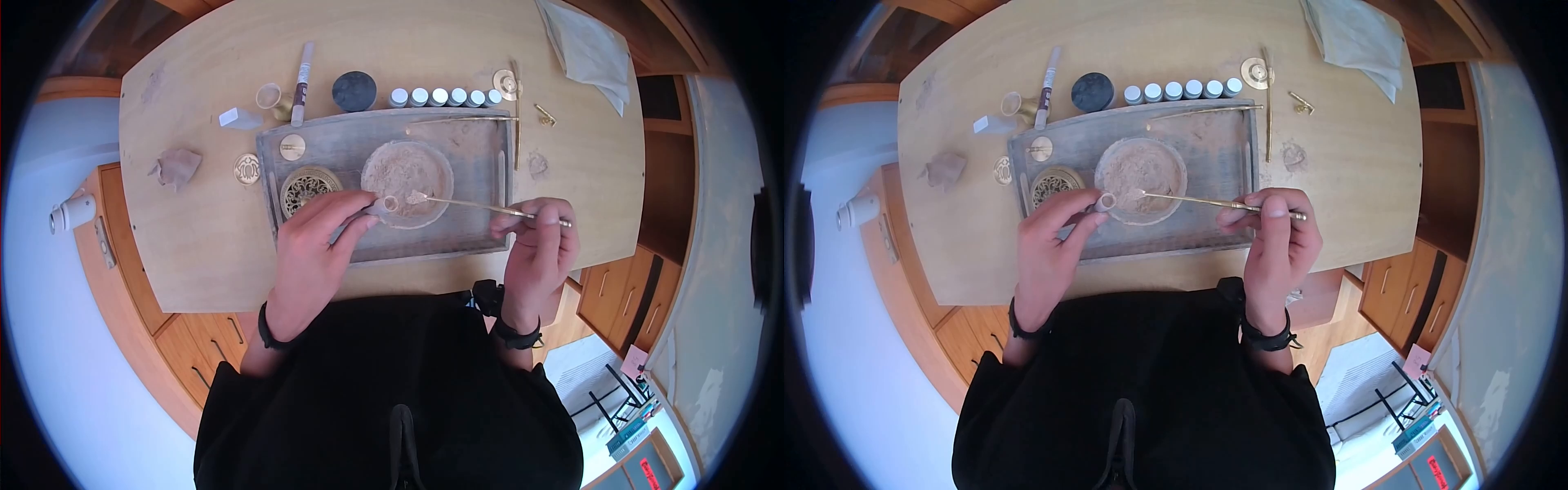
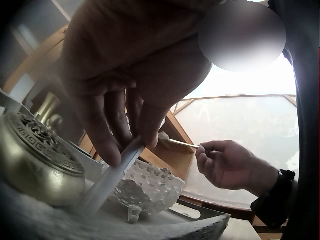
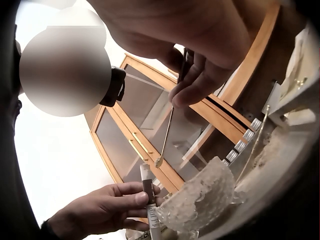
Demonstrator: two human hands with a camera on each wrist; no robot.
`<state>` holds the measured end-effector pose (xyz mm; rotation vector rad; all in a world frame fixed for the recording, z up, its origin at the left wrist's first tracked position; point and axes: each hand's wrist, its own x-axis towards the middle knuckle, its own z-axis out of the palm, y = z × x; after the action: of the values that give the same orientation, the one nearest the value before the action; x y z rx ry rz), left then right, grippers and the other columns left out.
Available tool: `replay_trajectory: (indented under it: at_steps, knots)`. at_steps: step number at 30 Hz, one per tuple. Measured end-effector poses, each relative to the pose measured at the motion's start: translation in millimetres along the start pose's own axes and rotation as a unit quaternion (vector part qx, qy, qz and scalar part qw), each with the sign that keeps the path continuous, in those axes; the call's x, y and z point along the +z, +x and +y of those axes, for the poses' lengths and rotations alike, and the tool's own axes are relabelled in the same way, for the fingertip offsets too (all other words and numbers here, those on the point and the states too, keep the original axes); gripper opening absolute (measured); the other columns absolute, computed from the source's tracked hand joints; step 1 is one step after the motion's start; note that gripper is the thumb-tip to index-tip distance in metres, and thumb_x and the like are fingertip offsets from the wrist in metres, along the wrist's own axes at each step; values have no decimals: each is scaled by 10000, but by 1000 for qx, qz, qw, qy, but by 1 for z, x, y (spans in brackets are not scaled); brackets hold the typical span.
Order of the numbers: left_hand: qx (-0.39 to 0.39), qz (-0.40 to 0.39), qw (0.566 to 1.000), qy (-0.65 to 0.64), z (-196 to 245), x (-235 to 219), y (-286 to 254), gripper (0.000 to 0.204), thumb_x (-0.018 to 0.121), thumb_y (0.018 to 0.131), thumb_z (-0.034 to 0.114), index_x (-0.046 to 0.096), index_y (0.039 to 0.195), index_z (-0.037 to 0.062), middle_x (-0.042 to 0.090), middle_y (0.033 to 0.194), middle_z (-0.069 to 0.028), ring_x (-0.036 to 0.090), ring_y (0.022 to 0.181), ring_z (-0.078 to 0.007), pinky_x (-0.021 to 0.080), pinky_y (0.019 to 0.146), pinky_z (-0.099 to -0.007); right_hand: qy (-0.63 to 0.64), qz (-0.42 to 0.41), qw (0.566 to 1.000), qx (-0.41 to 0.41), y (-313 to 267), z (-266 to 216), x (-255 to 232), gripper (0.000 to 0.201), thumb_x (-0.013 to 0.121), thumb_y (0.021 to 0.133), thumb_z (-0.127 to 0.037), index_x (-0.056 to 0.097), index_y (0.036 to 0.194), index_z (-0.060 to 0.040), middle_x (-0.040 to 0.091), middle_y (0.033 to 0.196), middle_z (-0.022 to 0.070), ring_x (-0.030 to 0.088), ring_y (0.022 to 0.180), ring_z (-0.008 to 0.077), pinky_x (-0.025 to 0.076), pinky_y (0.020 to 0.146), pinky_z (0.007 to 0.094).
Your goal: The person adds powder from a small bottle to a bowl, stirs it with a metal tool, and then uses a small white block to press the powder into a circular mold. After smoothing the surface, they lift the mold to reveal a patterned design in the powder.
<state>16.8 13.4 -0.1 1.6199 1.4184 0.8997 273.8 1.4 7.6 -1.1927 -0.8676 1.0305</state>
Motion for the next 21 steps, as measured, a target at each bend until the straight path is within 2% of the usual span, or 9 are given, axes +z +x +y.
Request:
replay_trajectory:
  at_steps: [11, 13, 14, 16, 20, 21]
  knots:
    - [-10, -1, 1000, 1, 1, 0, 0, 216, 794, 912, 75, 751, 1113, 7, 773, 1077, -149, 735, 959, -344, 579, 845, -395, -35, -29, 998, -39, -5, -9, 10, 262, 515, 1128, -193, 609, 1046, 38, 722, 918, 188, 719, 740, 208, 590, 677, 310]
    - [-10, -1, 1000, 2, 1, 0, 0, 216, 794, 912, 75, 751, 1113, 7, 774, 1078, -150, 735, 960, -345, 579, 846, -395, -41, -75, 992, -90, -7, -10, 9, 258, 512, 1121, -185, 611, 1046, 41, 718, 913, 206, 691, 752, 214, 563, 710, 321]
    - [-9, -1, 1000, 3, 1, 0, 0, 216, 795, 912, 74, 752, 1112, 7, 774, 1079, -150, 735, 961, -346, 580, 847, -396, -41, -75, 992, -90, -7, -11, 9, 258, 512, 1121, -185, 611, 1046, 41, 718, 913, 206, 691, 752, 214, 563, 710, 321]
    - [-9, 0, 1000, 1, 1, 0, 0, 216, 794, 912, 73, 752, 1113, 6, 774, 1077, -151, 735, 959, -347, 580, 847, -396, -58, -116, 979, -157, -8, -12, 9, 253, 508, 1113, -179, 615, 1048, 41, 713, 923, 226, 669, 763, 227, 542, 727, 335]
    - [-7, 0, 1000, -1, 0, 0, 0, 216, 793, 912, 68, 751, 1114, 5, 773, 1077, -152, 735, 956, -346, 580, 847, -396, -62, -125, 972, -188, -10, -11, 7, 245, 509, 1104, -175, 618, 1055, 39, 707, 935, 244, 672, 763, 243, 544, 730, 346]
    - [-7, -1, 1000, -1, 1, 0, 0, 216, 793, 912, 68, 751, 1114, 5, 773, 1077, -152, 735, 956, -346, 580, 847, -396, -37, -95, 978, -181, -11, -9, 6, 241, 513, 1105, -166, 627, 1060, 41, 713, 945, 230, 679, 774, 234, 544, 729, 335]
